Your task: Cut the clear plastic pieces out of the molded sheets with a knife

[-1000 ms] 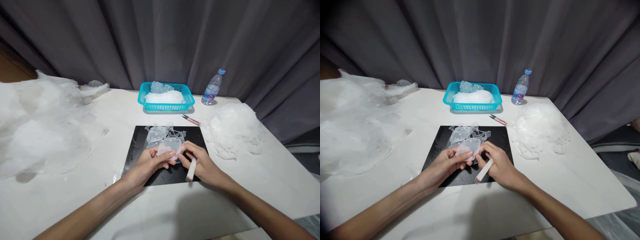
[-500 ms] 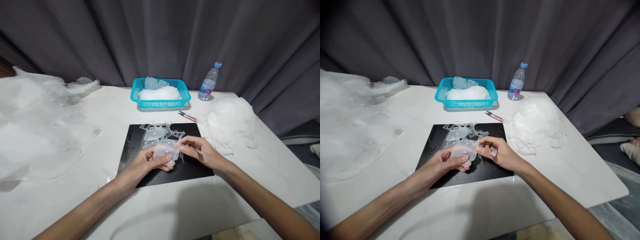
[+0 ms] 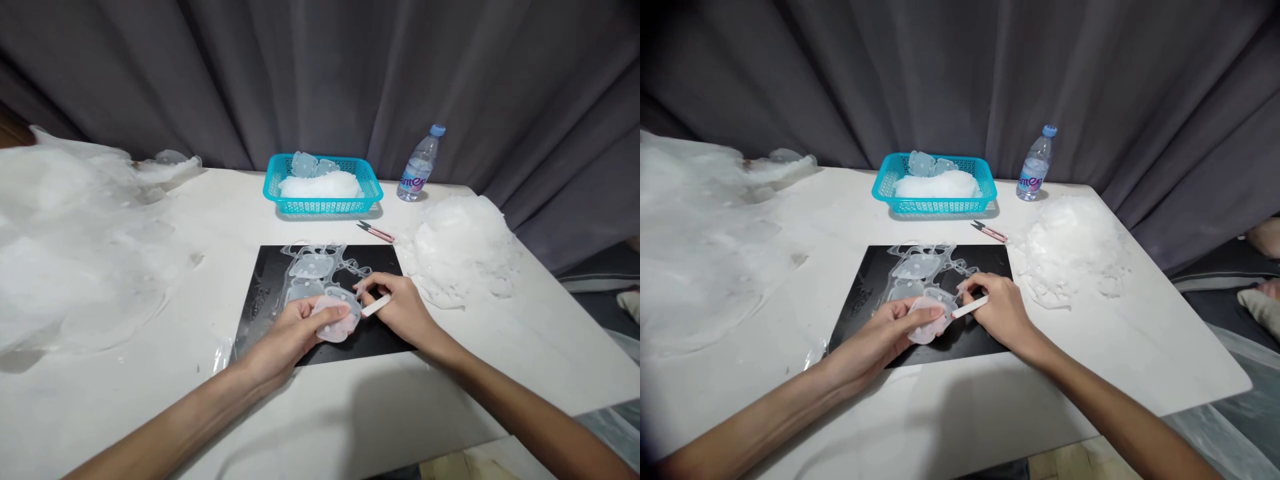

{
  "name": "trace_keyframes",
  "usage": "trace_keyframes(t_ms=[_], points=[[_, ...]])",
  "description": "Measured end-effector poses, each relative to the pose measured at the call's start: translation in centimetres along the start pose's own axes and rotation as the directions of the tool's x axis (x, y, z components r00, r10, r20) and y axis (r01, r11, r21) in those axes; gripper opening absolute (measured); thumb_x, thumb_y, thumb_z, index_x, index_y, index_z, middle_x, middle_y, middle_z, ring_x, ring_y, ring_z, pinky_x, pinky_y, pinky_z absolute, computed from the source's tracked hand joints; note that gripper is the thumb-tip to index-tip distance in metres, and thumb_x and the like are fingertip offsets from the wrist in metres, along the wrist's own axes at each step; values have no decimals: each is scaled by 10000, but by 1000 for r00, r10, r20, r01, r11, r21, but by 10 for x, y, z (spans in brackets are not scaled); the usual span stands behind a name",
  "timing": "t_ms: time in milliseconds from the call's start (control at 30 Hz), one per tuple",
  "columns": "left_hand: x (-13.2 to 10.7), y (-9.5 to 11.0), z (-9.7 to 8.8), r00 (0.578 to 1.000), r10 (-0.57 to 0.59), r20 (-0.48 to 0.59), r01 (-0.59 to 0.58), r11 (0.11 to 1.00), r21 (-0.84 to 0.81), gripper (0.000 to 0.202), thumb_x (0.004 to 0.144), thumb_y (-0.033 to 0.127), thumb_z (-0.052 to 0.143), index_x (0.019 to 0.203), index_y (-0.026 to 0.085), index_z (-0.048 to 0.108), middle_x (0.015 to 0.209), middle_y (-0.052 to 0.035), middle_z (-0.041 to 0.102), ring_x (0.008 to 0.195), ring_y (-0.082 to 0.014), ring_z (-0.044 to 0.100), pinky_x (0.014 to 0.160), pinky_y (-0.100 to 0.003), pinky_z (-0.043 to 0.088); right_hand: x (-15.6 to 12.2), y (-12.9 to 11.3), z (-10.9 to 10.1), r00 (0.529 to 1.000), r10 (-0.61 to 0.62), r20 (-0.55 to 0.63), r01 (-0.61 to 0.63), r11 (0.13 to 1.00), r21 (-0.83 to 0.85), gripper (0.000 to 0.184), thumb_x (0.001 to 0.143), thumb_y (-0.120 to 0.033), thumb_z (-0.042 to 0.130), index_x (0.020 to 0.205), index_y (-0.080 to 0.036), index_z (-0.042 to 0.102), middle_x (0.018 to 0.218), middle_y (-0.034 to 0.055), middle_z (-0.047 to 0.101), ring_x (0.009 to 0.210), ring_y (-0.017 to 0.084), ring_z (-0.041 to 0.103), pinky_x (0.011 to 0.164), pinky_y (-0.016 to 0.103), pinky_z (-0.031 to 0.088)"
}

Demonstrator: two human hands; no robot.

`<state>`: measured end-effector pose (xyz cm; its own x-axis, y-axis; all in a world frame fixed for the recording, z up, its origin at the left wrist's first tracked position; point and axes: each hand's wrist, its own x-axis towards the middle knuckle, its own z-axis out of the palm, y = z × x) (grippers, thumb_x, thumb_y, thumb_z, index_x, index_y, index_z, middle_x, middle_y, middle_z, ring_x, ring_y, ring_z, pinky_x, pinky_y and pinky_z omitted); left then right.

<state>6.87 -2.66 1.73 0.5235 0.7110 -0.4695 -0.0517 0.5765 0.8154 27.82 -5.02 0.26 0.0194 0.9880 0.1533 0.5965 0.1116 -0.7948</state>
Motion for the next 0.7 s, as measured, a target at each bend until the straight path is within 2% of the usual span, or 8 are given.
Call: trace_keyframes(t_ms=[100, 167, 200, 300, 367, 433, 567, 700], points=[[-1, 1, -2, 1000, 8, -12, -7, 996, 92, 339, 767, 466, 869, 846, 148, 782, 834, -56, 780, 750, -161, 650, 726, -247, 468, 4, 2, -20, 971, -35, 236, 40, 999, -16, 74, 892, -270, 731, 905, -223, 786, 866, 30, 767, 743, 173, 626, 670, 288, 437], [-1, 4, -7, 1000, 28, -13, -24, 977, 211, 367, 774, 500, 850, 848, 150, 767, 834, -57, 771, 741, -172, 643, 709, -259, 461, 7, 1, -40, 893, -51, 447, 36, 998, 41, 189, 872, -386, 791, 949, -214, 778, 864, 23, 759, 707, 156, 611, 644, 276, 431], [-1, 6, -9, 999, 37, -5, -34, 961, 276, 384, 773, 520, 840, 839, 152, 753, 821, -55, 761, 730, -178, 636, 694, -265, 455, 10, 0, -49, 895, -32, 445, 8, 998, 55, 228, 880, -424, 786, 950, -207, 769, 848, 20, 745, 698, 151, 601, 635, 273, 425], [-2, 8, -16, 997, 60, 39, -71, 891, 449, 416, 768, 566, 813, 834, 173, 697, 744, -13, 690, 677, -176, 589, 629, -264, 407, 19, -8, -58, 957, -32, 288, 14, 998, 64, 261, 952, -452, 698, 978, -197, 747, 848, 20, 716, 712, 148, 572, 661, 277, 428], [-2, 6, -17, 994, 97, 55, -111, 831, 546, 402, 785, 566, 788, 837, 191, 654, 681, 29, 610, 625, -159, 533, 590, -257, 355, 26, -14, -48, 958, -75, 277, 55, 995, 81, 265, 985, -437, 647, 1015, -196, 753, 922, 38, 738, 763, 159, 599, 706, 289, 447], [-3, 2, -18, 985, 163, 54, -160, 749, 643, 358, 819, 534, 755, 840, 204, 620, 647, 55, 546, 590, -147, 484, 568, -256, 312, 33, -19, -32, 922, -95, 376, 60, 993, 105, 268, 994, -426, 631, 1002, -195, 767, 973, 49, 761, 833, 179, 647, 753, 300, 465], [-3, -4, -20, 960, 277, 30, -197, 598, 777, 290, 845, 455, 727, 857, 217, 561, 622, 71, 499, 547, -139, 434, 543, -263, 263, 47, -25, -2, 827, -56, 559, -56, 982, 181, 285, 927, -441, 716, 847, -171, 760, 789, 22, 725, 761, 168, 631, 696, 277, 446], [-4, -3, -23, 940, 340, 24, -230, 580, 782, 302, 897, 489, 700, 905, 218, 565, 605, 72, 489, 533, -142, 429, 543, -270, 251, 57, -30, 9, 829, -36, 559, -172, 933, 315, 313, 788, -420, 840, 746, -157, 677, 703, -30, 607, 677, 120, 516, 656, 258, 388]])
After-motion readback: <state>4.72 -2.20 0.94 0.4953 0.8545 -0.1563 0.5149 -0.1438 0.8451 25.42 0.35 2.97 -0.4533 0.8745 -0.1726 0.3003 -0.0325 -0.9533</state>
